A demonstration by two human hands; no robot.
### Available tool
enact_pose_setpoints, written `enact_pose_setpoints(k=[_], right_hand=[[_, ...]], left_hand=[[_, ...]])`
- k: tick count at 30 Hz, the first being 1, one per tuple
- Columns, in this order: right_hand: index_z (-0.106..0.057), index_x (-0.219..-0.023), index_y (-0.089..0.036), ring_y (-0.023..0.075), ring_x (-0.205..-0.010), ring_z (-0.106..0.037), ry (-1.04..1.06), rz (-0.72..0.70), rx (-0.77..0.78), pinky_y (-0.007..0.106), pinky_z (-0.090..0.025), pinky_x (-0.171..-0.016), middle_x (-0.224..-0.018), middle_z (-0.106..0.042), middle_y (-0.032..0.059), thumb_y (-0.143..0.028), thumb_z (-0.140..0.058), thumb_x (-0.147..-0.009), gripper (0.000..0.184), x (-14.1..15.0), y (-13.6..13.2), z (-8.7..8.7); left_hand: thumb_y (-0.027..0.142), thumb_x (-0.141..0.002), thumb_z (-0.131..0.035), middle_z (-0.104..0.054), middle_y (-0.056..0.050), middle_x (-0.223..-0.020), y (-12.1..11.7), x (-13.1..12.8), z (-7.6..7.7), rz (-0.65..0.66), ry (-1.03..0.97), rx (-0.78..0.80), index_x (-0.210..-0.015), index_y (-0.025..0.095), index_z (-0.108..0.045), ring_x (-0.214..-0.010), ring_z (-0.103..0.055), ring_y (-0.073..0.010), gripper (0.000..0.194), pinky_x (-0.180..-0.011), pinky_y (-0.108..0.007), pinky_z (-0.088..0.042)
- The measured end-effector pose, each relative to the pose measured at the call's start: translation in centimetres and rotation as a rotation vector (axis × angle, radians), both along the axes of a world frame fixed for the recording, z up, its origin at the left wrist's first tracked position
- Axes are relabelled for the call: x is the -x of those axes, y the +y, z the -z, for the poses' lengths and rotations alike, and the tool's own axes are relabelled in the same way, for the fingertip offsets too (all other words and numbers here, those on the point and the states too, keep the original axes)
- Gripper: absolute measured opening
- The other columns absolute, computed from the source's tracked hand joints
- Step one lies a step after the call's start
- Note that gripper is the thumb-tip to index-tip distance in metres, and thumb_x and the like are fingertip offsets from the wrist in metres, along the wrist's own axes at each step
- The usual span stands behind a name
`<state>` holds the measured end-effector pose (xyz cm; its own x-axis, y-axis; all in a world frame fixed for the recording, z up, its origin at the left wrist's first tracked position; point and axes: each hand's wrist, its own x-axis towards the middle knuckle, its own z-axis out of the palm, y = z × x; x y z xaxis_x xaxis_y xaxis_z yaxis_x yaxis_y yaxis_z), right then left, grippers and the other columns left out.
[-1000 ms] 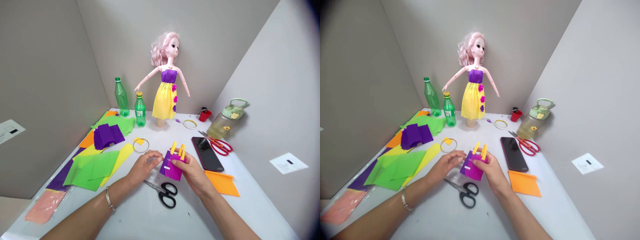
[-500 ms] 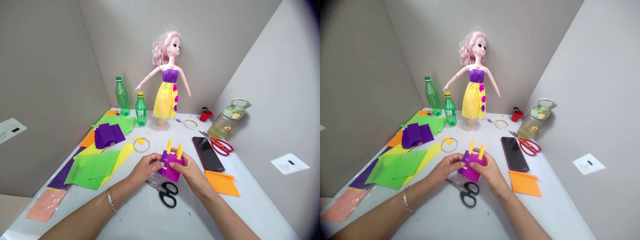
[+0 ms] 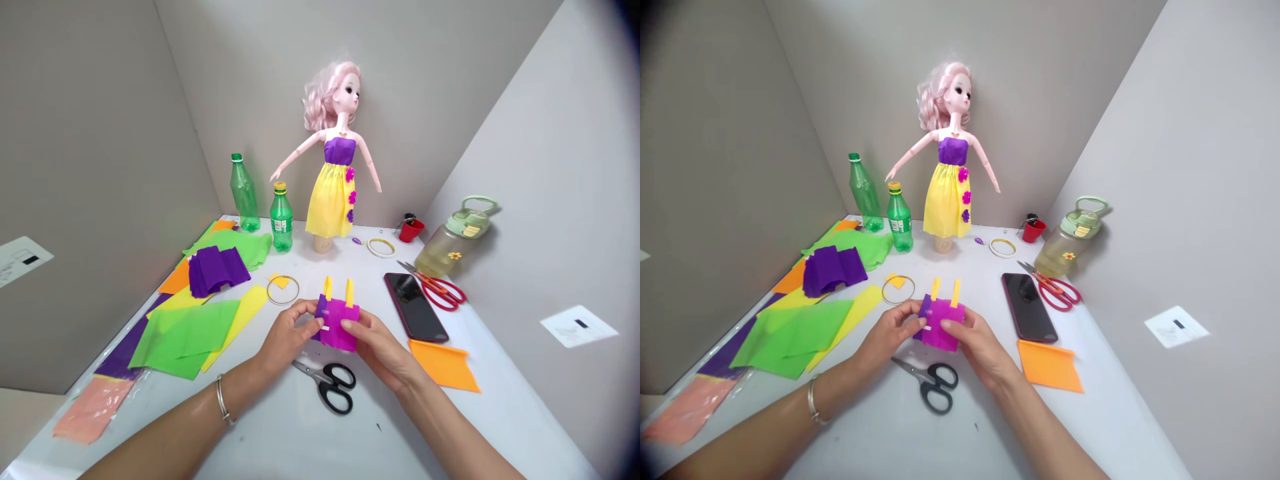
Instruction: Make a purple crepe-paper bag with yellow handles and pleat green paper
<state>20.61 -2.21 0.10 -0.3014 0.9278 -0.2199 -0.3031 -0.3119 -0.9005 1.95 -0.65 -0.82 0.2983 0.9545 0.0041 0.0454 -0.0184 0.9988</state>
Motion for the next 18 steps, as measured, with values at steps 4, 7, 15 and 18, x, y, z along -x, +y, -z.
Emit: enact_pose_setpoints(k=[4,7,15,18], right_hand=[[-0.069,-0.117,-0.018,0.0262,-0.103,-0.064,-0.075,-0.011,-0.053,0.036,-0.047,-0.092,-0.113,-0.073,0.0091,-0.035,-0.08,-0.072,0.05,0.52,-0.33,-0.21],[-0.069,-0.117,-0.019,0.0249,-0.102,-0.064,-0.087,0.009,-0.046,0.035,-0.047,-0.091,-0.113,-0.073,0.0077,-0.031,-0.08,-0.071,0.048,0.73,-0.42,-0.36],[-0.072,-0.11,-0.02,0.0174,-0.08,-0.065,-0.1,0.068,-0.003,0.027,-0.049,-0.075,-0.092,-0.076,0.0017,-0.024,-0.084,-0.065,0.047,0.84,-0.33,-0.01],[-0.073,-0.107,-0.02,0.0166,-0.077,-0.064,-0.118,0.085,-0.008,0.027,-0.05,-0.073,-0.088,-0.076,0.0008,-0.022,-0.083,-0.065,0.043,0.88,-0.29,0.17]], left_hand=[[0.033,-0.081,-0.062,-0.067,-0.006,-0.114,-0.01,-0.09,0.27,-0.005,0.012,-0.022,-0.082,0.02,-0.061,-0.104,-0.061,-0.024,0.014,-0.095,-0.036,-0.046],[0.033,-0.081,-0.062,-0.066,-0.007,-0.117,0.03,-0.1,0.38,-0.01,0.027,-0.031,-0.081,0.02,-0.059,-0.11,-0.059,-0.0252,0.013,-0.099,-0.038,-0.043],[0.032,-0.08,-0.063,-0.066,-0.008,-0.116,-0.16,-0.19,0.05,-0.011,0.051,-0.054,-0.077,0.02,-0.059,-0.116,-0.056,-0.027,0.014,-0.102,-0.037,-0.04],[0.031,-0.08,-0.062,-0.067,-0.008,-0.115,-0.18,-0.22,0.14,-0.006,0.053,-0.06,-0.077,0.02,-0.059,-0.112,-0.058,-0.0263,0.013,-0.1,-0.037,-0.041]])
